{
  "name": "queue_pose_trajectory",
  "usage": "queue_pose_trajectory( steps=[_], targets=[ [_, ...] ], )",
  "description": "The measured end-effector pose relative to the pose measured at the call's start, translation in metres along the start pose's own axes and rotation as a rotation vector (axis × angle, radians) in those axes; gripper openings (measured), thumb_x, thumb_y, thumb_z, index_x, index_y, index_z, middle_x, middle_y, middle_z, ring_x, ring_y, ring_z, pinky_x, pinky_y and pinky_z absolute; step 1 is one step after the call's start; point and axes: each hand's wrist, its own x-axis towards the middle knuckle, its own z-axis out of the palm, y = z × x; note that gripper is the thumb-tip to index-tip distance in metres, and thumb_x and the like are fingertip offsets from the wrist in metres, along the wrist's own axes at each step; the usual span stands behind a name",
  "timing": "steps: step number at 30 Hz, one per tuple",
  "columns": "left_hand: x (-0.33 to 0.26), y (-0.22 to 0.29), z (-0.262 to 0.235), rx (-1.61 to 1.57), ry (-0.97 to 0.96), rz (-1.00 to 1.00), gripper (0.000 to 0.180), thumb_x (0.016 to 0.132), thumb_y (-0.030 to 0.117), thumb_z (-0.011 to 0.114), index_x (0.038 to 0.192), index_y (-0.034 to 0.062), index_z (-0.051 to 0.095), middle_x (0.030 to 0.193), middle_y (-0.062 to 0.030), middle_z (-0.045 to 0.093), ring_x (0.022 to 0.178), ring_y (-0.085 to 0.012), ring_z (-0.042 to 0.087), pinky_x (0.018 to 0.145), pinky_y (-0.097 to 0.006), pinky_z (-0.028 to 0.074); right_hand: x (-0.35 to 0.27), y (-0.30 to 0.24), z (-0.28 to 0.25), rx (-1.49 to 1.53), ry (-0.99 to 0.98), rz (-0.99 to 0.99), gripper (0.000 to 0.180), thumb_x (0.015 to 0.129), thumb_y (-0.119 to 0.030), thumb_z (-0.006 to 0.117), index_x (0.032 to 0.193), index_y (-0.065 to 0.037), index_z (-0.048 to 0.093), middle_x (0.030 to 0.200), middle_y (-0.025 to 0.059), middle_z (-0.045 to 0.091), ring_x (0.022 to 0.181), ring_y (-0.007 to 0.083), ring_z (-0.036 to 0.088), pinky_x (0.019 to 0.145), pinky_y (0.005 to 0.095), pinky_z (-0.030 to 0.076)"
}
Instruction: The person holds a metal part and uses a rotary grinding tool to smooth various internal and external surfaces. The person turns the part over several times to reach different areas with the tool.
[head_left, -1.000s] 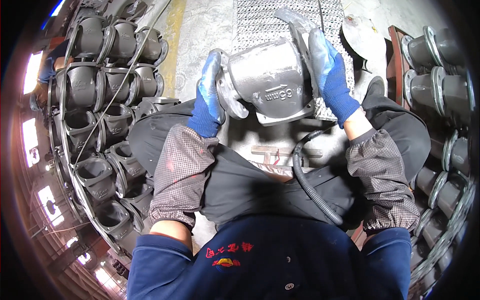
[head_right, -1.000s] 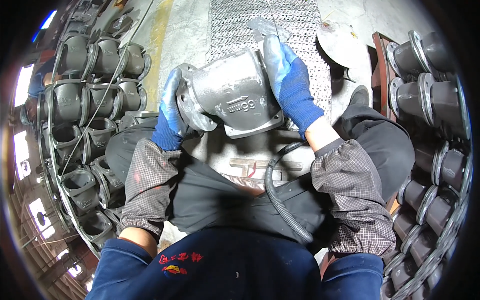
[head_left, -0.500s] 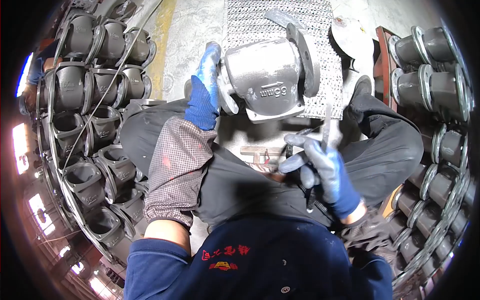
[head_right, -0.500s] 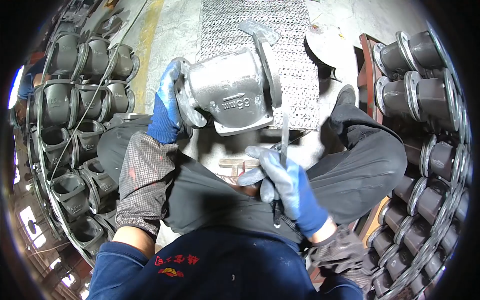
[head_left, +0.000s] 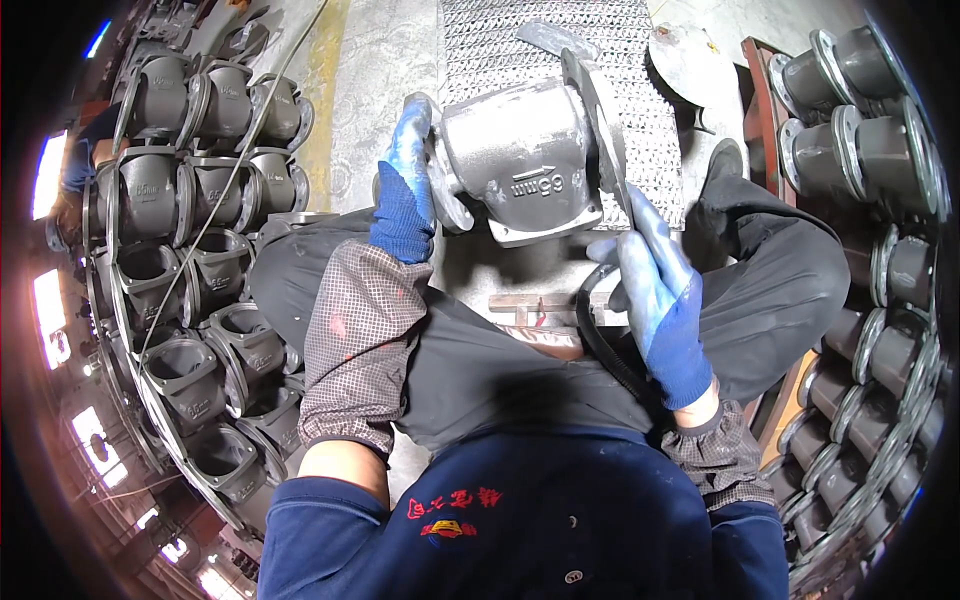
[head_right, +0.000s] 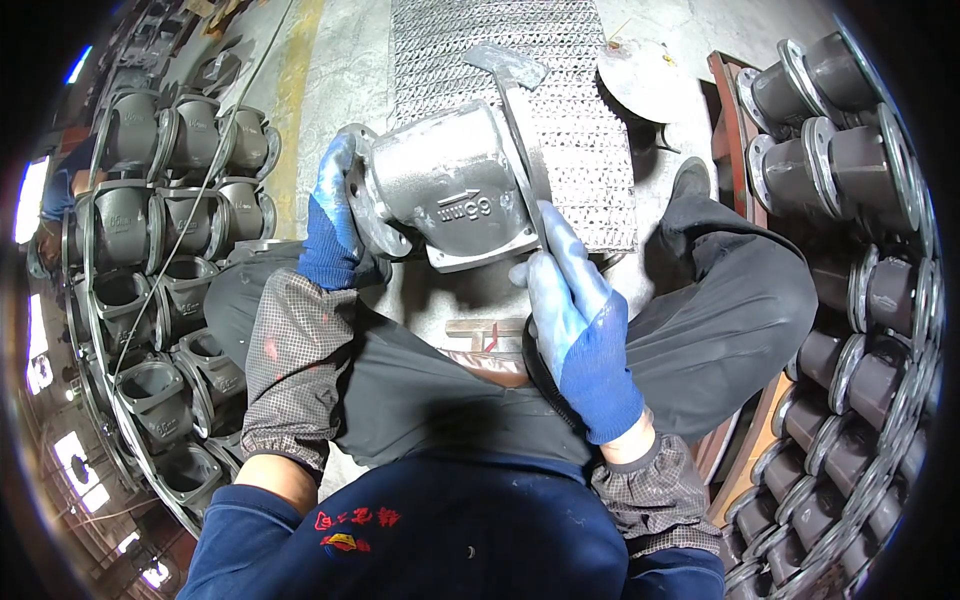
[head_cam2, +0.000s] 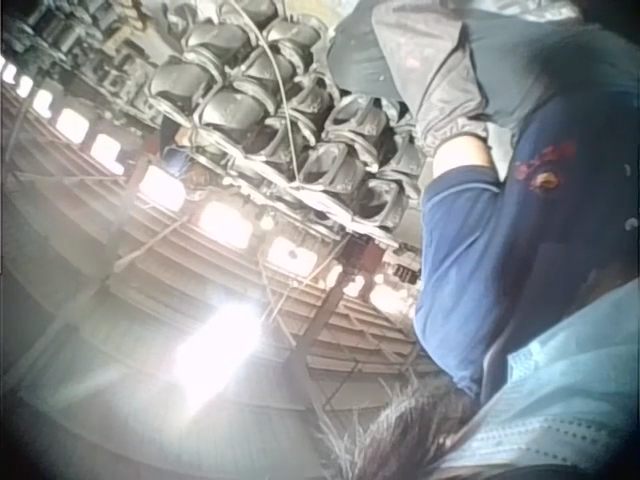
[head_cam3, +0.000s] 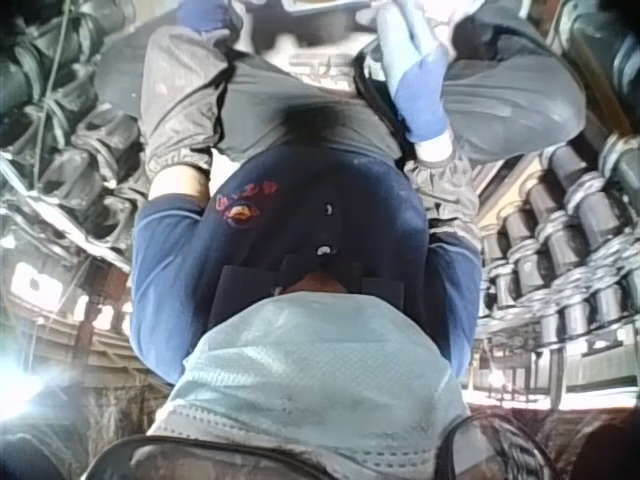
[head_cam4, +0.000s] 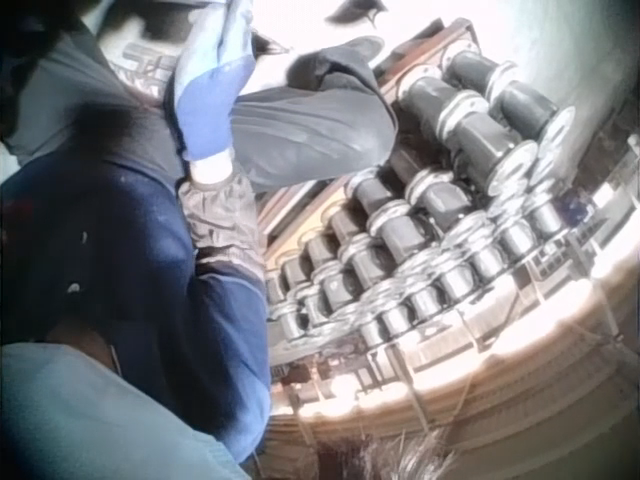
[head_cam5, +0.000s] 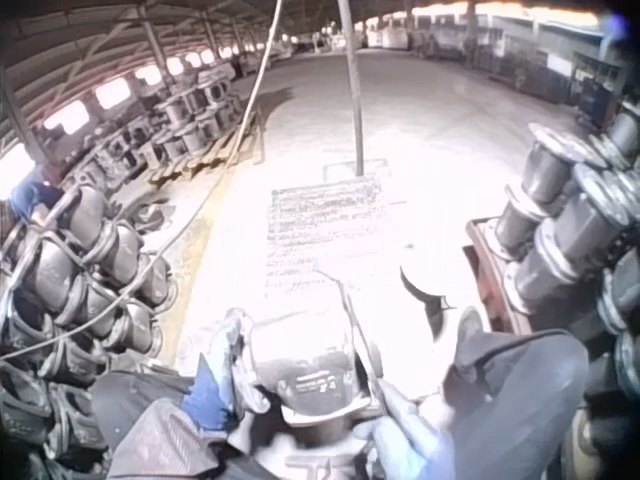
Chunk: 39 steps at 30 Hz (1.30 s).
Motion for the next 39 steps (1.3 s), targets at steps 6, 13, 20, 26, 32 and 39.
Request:
queue_pose_trajectory(
  steps=[6,13,20,26,32,39],
  targets=[
    [0.004,0.0,-0.002,-0.049,-0.025,-0.03,0.048,0.089,0.04,0.051,0.123,0.0065,0.047,0.118,-0.0103,0.052,0.104,-0.0219,0.054,0.088,-0.036,0.047,0.01,0.002,0.01,-0.083,0.116,-0.062,0.045,0.082,0.003,0.054,0.127,0.002,0.048,0.09,0.0211,0.063,0.067,0.0229,0.061,0.064,0.0277,0.049],
    [-0.006,0.008,0.013,-0.042,-0.026,-0.049,0.048,0.09,0.039,0.051,0.126,0.0067,0.045,0.12,-0.0125,0.051,0.105,-0.0229,0.055,0.087,-0.036,0.048,0.031,-0.001,0.023,-0.542,0.077,0.021,0.052,0.081,-0.003,0.058,0.131,-0.012,0.047,0.081,0.0203,0.061,0.067,0.0327,0.061,0.061,0.0351,0.049],
    [0.005,-0.004,-0.009,-0.045,-0.121,-0.01,0.043,0.09,0.04,0.05,0.116,0.0064,0.049,0.114,-0.0107,0.053,0.102,-0.0221,0.056,0.085,-0.037,0.049,0.048,0.006,0.029,-0.626,0.05,0.006,0.051,0.08,-0.007,0.055,0.13,-0.015,0.047,0.064,0.0169,0.058,0.057,0.0317,0.059,0.055,0.0408,0.047],
    [0.001,0.003,-0.001,-0.021,-0.086,0.002,0.037,0.091,0.041,0.047,0.108,0.008,0.05,0.102,-0.0079,0.054,0.091,-0.0177,0.057,0.081,-0.032,0.05,0.066,-0.008,0.024,-0.893,-0.156,0.045,0.054,0.081,-0.007,0.05,0.134,-0.005,0.039,0.071,0.0128,0.064,0.061,0.0285,0.063,0.053,0.0422,0.05],
    [0.008,0.0,0.002,-0.032,-0.109,-0.008,0.031,0.092,0.039,0.046,0.097,0.0091,0.051,0.092,-0.0062,0.053,0.084,-0.0157,0.055,0.077,-0.032,0.049,0.071,0.005,0.027,-0.91,-0.129,0.048,0.053,0.08,-0.01,0.052,0.132,-0.009,0.043,0.068,0.0153,0.062,0.061,0.0292,0.063,0.055,0.0428,0.049],
    [0.003,0.005,0.006,-0.055,-0.061,-0.002,0.028,0.092,0.037,0.046,0.091,0.0094,0.051,0.085,-0.0042,0.053,0.08,-0.0146,0.055,0.073,-0.03,0.049,0.059,0.03,0.018,0.064,0.012,0.08,0.046,0.082,-0.004,0.053,0.127,-0.016,0.052,0.072,0.0196,0.061,0.059,0.0292,0.06,0.059,0.036,0.049]
  ],
)
